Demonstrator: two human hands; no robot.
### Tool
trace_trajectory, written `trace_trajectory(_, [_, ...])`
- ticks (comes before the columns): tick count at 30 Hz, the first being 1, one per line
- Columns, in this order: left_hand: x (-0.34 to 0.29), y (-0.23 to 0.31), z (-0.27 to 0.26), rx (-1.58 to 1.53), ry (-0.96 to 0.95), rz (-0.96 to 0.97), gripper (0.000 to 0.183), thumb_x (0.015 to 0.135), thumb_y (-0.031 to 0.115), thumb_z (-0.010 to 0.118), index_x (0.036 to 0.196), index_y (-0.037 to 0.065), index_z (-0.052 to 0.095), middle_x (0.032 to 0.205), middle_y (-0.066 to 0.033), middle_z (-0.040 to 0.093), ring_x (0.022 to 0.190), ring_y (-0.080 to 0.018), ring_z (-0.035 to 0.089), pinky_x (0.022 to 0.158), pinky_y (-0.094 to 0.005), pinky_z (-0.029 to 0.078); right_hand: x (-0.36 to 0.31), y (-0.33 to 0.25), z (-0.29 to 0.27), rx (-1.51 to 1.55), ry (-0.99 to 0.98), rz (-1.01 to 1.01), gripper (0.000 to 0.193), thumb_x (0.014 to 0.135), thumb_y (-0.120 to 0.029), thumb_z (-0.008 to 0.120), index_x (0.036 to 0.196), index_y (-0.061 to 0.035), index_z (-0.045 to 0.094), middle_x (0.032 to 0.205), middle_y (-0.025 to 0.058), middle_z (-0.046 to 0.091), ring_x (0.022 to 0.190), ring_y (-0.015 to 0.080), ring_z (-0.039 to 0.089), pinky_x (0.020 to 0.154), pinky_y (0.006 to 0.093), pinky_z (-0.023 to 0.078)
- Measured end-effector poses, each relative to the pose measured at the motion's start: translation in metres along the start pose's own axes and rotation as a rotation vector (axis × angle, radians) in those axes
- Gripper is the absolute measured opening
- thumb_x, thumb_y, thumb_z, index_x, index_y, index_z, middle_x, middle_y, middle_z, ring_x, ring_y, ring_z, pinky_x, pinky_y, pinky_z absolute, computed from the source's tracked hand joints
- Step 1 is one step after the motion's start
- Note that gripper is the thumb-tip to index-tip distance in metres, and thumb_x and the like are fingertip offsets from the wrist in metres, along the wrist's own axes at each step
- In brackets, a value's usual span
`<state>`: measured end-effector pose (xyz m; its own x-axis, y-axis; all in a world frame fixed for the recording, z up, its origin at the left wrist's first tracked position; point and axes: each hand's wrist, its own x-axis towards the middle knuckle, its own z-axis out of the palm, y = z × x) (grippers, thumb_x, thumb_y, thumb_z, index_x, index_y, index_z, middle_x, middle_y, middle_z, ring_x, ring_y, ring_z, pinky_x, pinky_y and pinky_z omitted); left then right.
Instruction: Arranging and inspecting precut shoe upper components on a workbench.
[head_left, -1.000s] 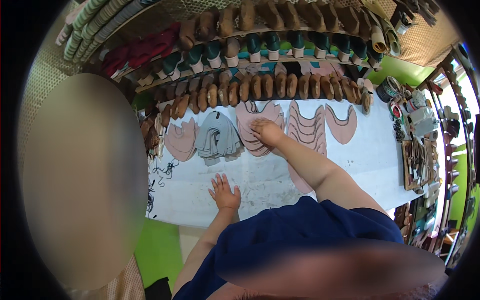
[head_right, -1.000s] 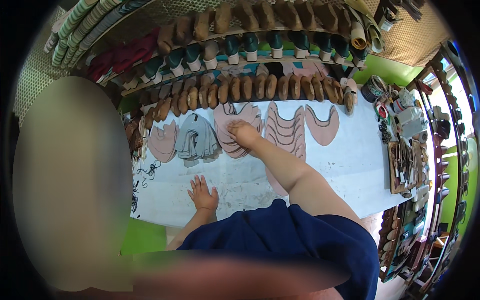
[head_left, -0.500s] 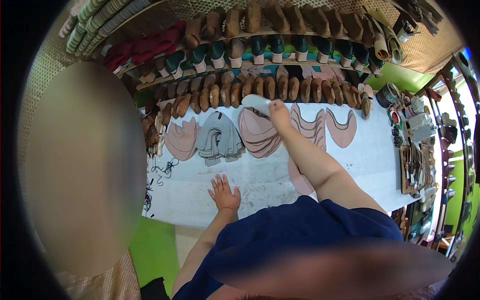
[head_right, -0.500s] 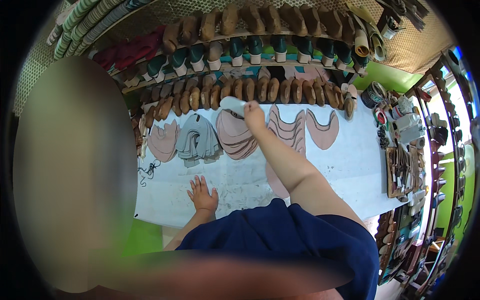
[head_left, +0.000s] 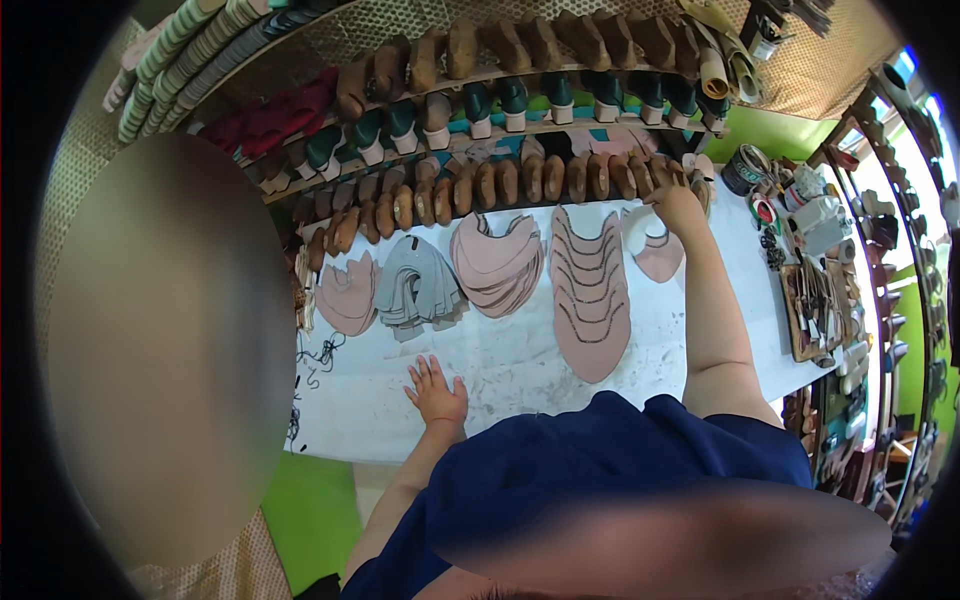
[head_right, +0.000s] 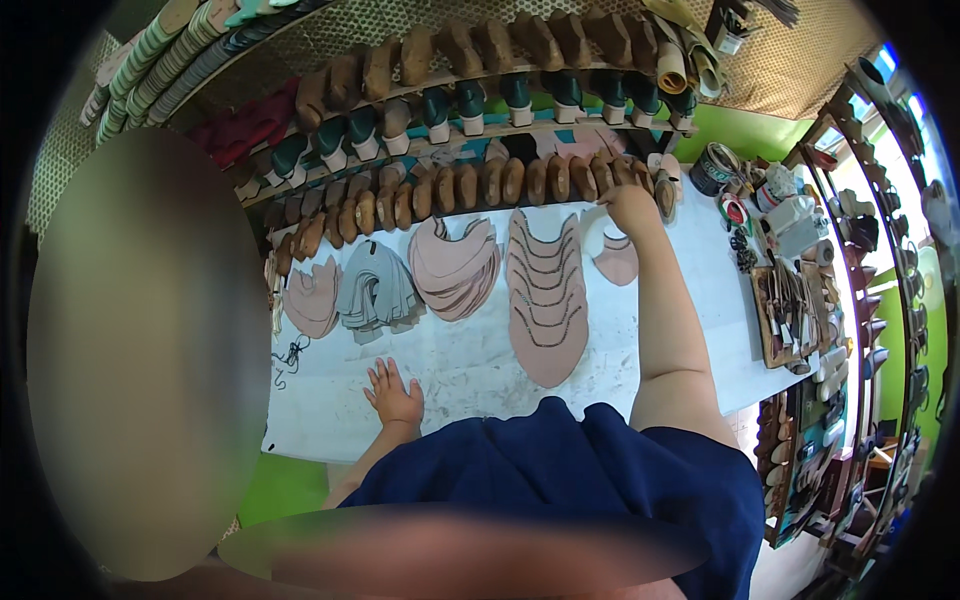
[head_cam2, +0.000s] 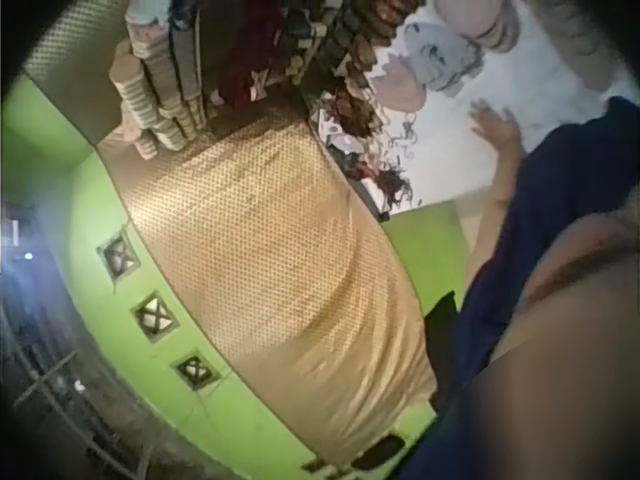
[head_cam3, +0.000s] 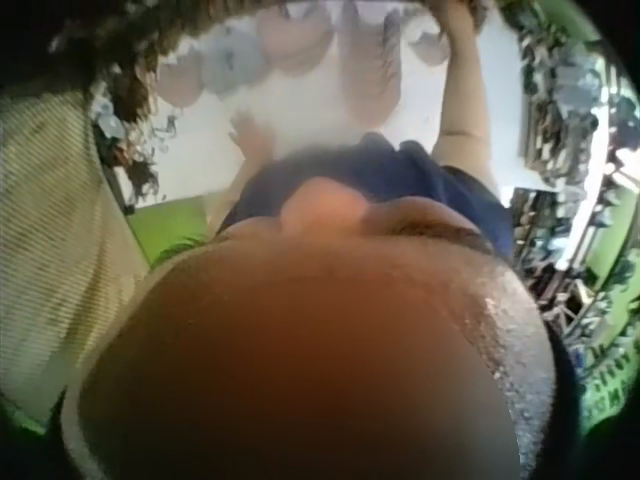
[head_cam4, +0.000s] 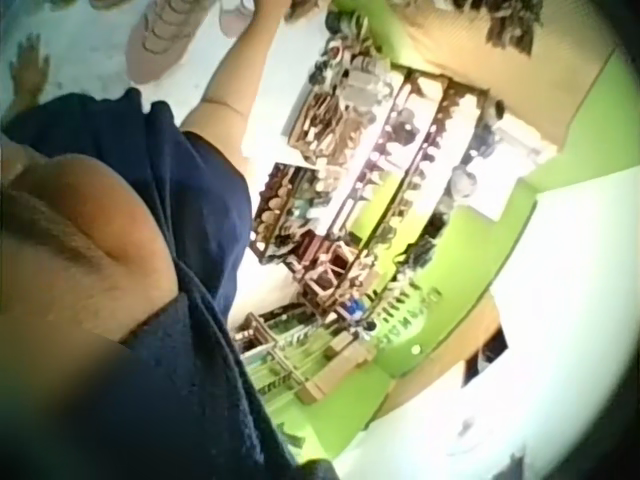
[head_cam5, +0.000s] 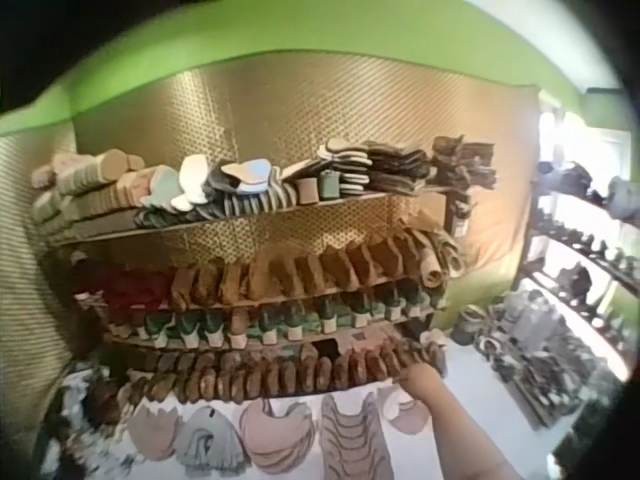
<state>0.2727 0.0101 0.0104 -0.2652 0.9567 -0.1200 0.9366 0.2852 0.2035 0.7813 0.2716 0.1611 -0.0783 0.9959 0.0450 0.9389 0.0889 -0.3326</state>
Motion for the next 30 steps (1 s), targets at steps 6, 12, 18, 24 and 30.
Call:
trace_trajectory(6, [-0.001, 0.005, -0.005, 0.017, -0.017, -0.011, 0.077, 0.090, 0.037, 0.058, 0.157, 0.011, 0.029, 0.166, -0.0136, 0.019, 0.154, -0.0378, 0.011, 0.119, -0.0619, 0.006, -0.075, 0.054, 0.072, 0.140, 0.331, -0.012, 0.032, 0.085, -0.007, 0.059, 0.110, -0.0164, 0.076, 0.114, 0.0111, 0.071, 0.101, 0.0337, 0.067, 0.085, 0.0408, 0.054])
trace_trajectory(12, [-0.002, 0.008, -0.007, 0.024, -0.014, -0.001, 0.077, 0.091, 0.037, 0.057, 0.157, 0.010, 0.029, 0.166, -0.0145, 0.019, 0.153, -0.0389, 0.011, 0.119, -0.0620, 0.006, -0.166, 0.085, 0.151, 0.221, 0.278, 0.020, 0.037, 0.085, -0.003, 0.059, 0.115, -0.0172, 0.074, 0.122, 0.0064, 0.070, 0.122, 0.0278, 0.060, 0.110, 0.0431, 0.043])
trace_trajectory(18, [-0.002, 0.008, -0.005, 0.043, -0.030, -0.010, 0.076, 0.092, 0.038, 0.055, 0.157, 0.010, 0.027, 0.167, -0.0145, 0.018, 0.153, -0.0392, 0.011, 0.119, -0.0620, 0.005, -0.183, 0.089, 0.160, 0.193, 0.254, -0.039, 0.035, 0.083, -0.005, 0.060, 0.112, -0.0159, 0.076, 0.125, 0.0075, 0.069, 0.129, 0.0290, 0.056, 0.116, 0.0482, 0.037])
trace_trajectory(24, [-0.003, 0.009, -0.006, 0.042, -0.040, -0.008, 0.076, 0.093, 0.039, 0.054, 0.158, 0.010, 0.027, 0.167, -0.0145, 0.017, 0.153, -0.0390, 0.011, 0.119, -0.0622, 0.005, -0.184, 0.088, 0.170, 0.081, 0.310, -0.038, 0.033, 0.084, -0.008, 0.063, 0.113, -0.0149, 0.075, 0.125, 0.0072, 0.069, 0.127, 0.0282, 0.058, 0.113, 0.0482, 0.039])
trace_trajectory(30, [-0.001, 0.008, -0.006, 0.046, -0.037, -0.004, 0.076, 0.093, 0.039, 0.055, 0.157, 0.010, 0.027, 0.167, -0.0144, 0.017, 0.153, -0.0390, 0.011, 0.119, -0.0623, 0.005, -0.182, 0.081, 0.163, 0.045, 0.348, -0.069, 0.026, 0.088, -0.010, 0.062, 0.112, -0.0124, 0.074, 0.120, 0.0071, 0.071, 0.123, 0.0286, 0.060, 0.110, 0.0486, 0.042])
